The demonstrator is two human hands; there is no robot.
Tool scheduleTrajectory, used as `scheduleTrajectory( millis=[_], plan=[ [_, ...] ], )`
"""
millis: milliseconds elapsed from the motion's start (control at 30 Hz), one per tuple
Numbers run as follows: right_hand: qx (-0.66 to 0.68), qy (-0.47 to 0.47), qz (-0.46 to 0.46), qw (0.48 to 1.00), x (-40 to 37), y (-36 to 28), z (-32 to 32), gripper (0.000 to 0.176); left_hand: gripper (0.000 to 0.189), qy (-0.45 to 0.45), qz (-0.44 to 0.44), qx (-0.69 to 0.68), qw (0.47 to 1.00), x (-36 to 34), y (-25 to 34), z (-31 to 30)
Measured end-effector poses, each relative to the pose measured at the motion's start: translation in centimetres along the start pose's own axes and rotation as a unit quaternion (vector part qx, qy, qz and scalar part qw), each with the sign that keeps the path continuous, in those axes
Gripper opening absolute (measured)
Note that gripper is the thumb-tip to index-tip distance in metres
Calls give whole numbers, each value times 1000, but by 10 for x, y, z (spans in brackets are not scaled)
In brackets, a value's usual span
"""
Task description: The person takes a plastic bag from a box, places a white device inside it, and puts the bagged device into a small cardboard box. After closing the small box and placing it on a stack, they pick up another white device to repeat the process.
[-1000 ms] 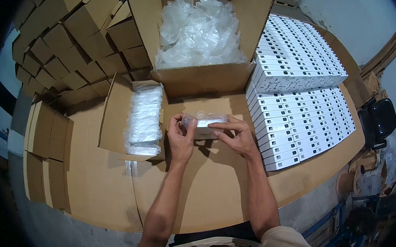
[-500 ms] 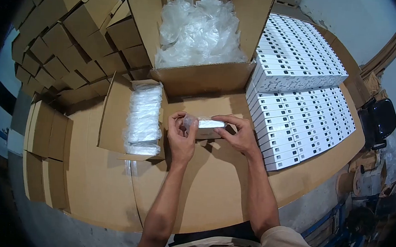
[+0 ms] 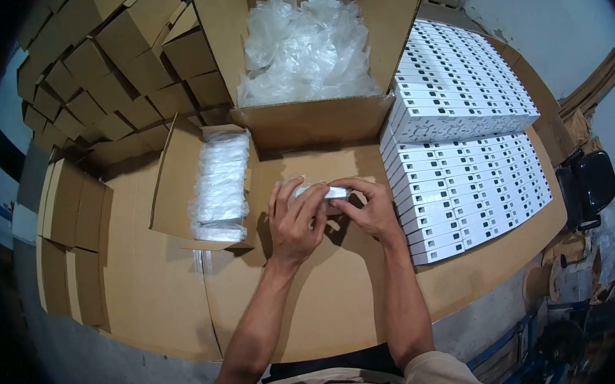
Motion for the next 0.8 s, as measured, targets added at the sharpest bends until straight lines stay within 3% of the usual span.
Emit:
scheduleTrajectory(
  millis=[300, 433, 500, 633, 800],
  plan=[
    [-30, 13, -83, 996, 2, -6, 0, 35, 31, -30, -60, -104, 992, 2, -17, -2],
    [49, 36, -1, 998, 0, -6, 2, 34, 35, -71, -185, -276, 940, 0, -26, 3],
    [15, 19, -61, 998, 3, -3, -1, 32, 36, -85, -260, -353, 895, -4, -27, 5],
    [-35, 13, -105, 994, 3, 0, -2, 30, 39, -95, -262, -345, 896, -1, -24, 3],
    [-14, 21, -32, 999, 1, -1, -4, 27, 57, -94, -281, -306, 905, -8, -27, 8]
  ],
)
Point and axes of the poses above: each hand's wrist, its own x-axis towards the middle knuckle, its own z-axis out of the palm, y = z × x, the point moved 3 cm from there along x, towards the middle knuckle, and after that the axes turned 1 degree about -z, right-handed, at the moved point
